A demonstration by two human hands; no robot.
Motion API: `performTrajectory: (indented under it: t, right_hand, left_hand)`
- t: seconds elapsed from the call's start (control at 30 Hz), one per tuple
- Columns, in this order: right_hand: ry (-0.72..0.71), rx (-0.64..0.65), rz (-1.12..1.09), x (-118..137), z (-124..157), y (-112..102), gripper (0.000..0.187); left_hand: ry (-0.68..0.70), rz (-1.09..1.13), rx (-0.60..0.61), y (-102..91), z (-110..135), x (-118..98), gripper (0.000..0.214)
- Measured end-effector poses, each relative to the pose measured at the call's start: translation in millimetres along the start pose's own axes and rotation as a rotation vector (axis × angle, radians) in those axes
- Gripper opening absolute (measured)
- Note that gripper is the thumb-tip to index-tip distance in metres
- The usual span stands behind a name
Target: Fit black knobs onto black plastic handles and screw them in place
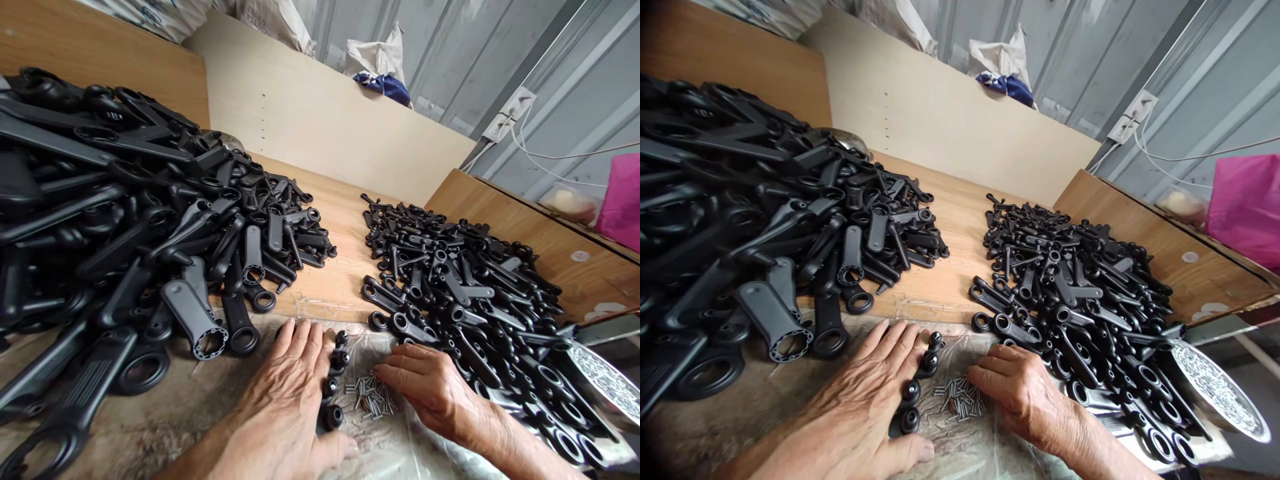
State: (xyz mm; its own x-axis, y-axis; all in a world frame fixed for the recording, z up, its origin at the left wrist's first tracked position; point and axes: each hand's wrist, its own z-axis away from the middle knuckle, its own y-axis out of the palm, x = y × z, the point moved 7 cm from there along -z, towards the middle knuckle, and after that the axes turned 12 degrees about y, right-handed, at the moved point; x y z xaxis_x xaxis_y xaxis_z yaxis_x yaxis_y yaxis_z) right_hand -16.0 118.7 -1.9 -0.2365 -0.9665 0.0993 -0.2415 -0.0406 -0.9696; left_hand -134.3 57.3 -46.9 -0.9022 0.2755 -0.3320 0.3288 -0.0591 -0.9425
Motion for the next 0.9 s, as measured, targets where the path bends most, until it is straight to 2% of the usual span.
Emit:
performTrajectory:
  t: [0.13, 0.27, 0.37, 0.47, 0.57, 0.67, 0.8, 0.9]
  right_hand:
    - [0.014, -0.05, -0.023, -0.9, 5.9, -3.0, 0.029]
    - [0.073, -0.034, 0.056, -0.9, 11.9, -0.9, 0.029]
    - [0.126, 0.018, 0.135, -1.1, 13.1, 2.2, 0.031]
    - [0.159, 0.136, 0.251, 1.0, 11.0, 7.3, 0.026]
    - [0.113, 0.229, 0.364, 11.0, 7.9, 10.3, 0.023]
    - [0.04, 0.177, 0.417, 21.7, 3.2, 6.6, 0.02]
    - [-0.018, 0.123, 0.35, 21.3, -3.0, 4.3, 0.027]
    - [0.065, 0.111, 0.169, 15.0, -8.8, -0.3, 0.029]
  left_hand:
    - [-0.012, 0.019, -0.027, -3.1, 0.3, -0.4, 0.088]
    - [-0.014, 0.0, -0.001, -3.2, -0.3, -0.5, 0.087]
    - [-0.005, -0.042, 0.014, -0.8, -0.9, 0.4, 0.087]
    - [0.008, -0.048, -0.005, 0.5, -1.4, -0.1, 0.089]
    - [0.002, -0.007, -0.036, -1.5, -0.8, -1.4, 0.09]
    - [-0.001, 0.04, -0.03, -4.6, 0.1, -2.9, 0.089]
    - [0.009, 0.078, 0.004, -6.9, 1.3, -4.2, 0.092]
    - [0.006, 0.091, -0.018, -8.0, 2.8, -4.3, 0.094]
